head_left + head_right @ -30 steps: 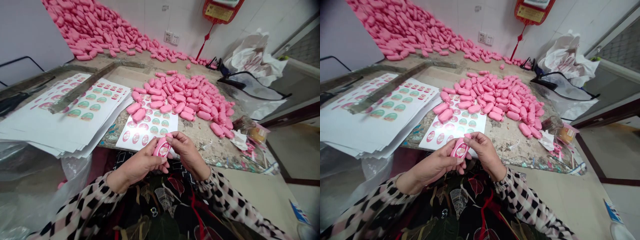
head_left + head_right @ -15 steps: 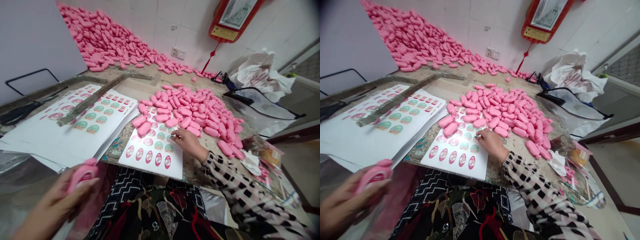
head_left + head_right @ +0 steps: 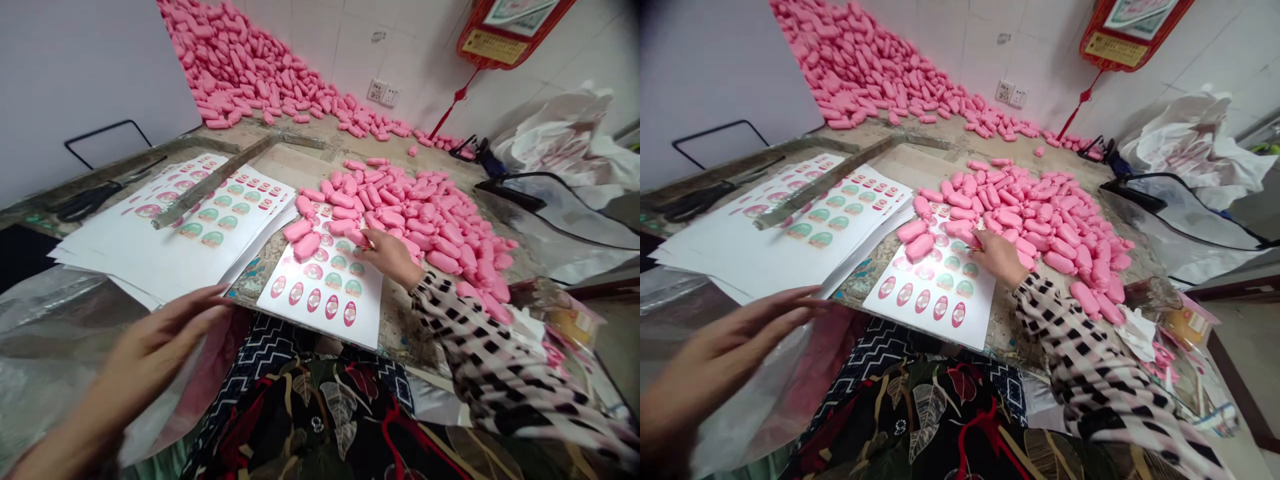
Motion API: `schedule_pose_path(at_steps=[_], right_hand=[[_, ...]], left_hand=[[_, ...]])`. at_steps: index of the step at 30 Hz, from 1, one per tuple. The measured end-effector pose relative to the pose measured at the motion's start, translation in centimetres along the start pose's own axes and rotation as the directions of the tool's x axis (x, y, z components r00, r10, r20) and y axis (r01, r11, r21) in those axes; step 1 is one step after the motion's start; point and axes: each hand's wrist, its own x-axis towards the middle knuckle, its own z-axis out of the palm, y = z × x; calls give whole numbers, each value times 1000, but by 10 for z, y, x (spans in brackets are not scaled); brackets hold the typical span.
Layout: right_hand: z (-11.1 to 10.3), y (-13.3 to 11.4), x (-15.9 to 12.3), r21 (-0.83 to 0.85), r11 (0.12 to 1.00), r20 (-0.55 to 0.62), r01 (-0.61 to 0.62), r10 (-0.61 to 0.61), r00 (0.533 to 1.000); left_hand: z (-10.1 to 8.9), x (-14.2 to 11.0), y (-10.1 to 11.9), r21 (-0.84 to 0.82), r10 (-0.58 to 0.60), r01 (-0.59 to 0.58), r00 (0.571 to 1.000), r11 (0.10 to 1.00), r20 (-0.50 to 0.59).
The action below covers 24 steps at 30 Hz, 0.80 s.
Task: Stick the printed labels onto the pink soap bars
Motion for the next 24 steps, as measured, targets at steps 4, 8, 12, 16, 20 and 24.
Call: schedule_pose_path(at_steps=[4,8,12,16,20,24], right_hand=[[9,-36,-44,731,659,210,-179,33,977],[11,-53,-88,769,620,177,-156,29,984],[5,-56,-119,470,863,54,184,-236,970],[1,-59,-136,531,811,87,245,-340,936],[9,-41,-139,519,854,-49,-12,44,998],[33,-19,-138,202,956,-140,-211,242,960]], left_hand=[[80,16,19,-390,50,109,926,914,375],[122,31,21,-506,18,448,735,737,677],[133,32,15,-270,8,712,348,648,938],[136,21,7,-177,-1,734,235,656,972],[133,11,5,-322,16,630,441,707,897],[130,9,6,-374,35,346,693,860,720]])
